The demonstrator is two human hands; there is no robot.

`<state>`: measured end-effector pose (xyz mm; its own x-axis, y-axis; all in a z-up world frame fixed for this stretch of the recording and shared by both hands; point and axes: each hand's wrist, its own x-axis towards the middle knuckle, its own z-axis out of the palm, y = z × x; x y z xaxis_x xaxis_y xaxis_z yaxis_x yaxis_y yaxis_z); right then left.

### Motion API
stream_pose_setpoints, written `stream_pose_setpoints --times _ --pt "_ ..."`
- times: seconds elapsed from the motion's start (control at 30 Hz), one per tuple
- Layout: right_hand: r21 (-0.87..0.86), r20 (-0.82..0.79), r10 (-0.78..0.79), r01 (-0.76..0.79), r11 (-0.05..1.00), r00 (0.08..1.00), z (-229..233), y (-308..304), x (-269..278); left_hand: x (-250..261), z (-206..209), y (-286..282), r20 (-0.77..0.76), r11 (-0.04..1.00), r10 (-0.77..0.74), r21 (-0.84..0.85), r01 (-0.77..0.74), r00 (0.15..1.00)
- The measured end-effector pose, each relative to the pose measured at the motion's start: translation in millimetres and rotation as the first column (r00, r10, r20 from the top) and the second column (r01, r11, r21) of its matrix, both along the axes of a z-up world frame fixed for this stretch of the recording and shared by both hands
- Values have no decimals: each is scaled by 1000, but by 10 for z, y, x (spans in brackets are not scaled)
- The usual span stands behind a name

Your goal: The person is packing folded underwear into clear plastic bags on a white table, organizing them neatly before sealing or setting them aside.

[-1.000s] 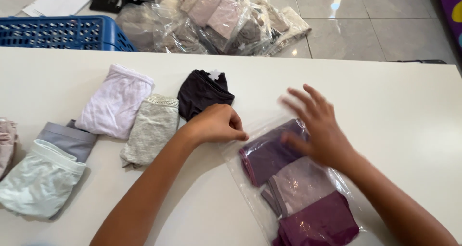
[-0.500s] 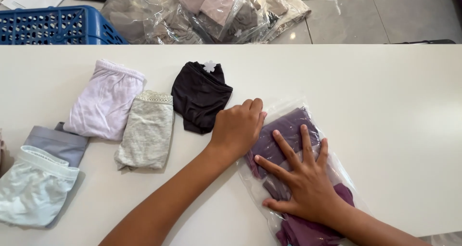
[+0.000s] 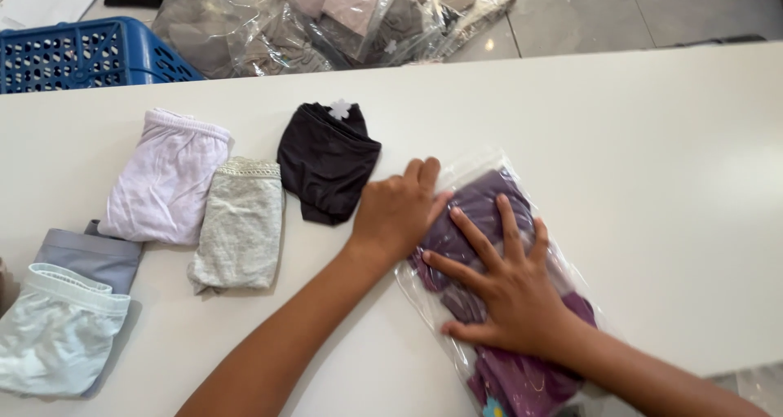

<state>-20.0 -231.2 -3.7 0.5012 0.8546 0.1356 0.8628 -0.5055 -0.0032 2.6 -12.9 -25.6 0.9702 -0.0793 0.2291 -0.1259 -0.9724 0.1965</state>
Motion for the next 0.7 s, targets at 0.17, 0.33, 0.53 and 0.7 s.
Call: stream_pose_setpoints --times 0.17,0.33,0.53,0.7 --pt "-68 -287 -18 -2 998 958 342 1 91 43 74 83 -167 981 24 -187 -55 986" --pt "84 -38 16 -13 996 999 160 190 71 39 225 142 -344 950 63 -266 -162 937" --pt "99 -38 17 -13 995 999 16 292 100 11 -120 108 -23 985 60 -163 -63 998" --pt "104 -43 5 -1 995 999 -34 310 166 59 -105 148 -47 986 63 -152 -70 997"
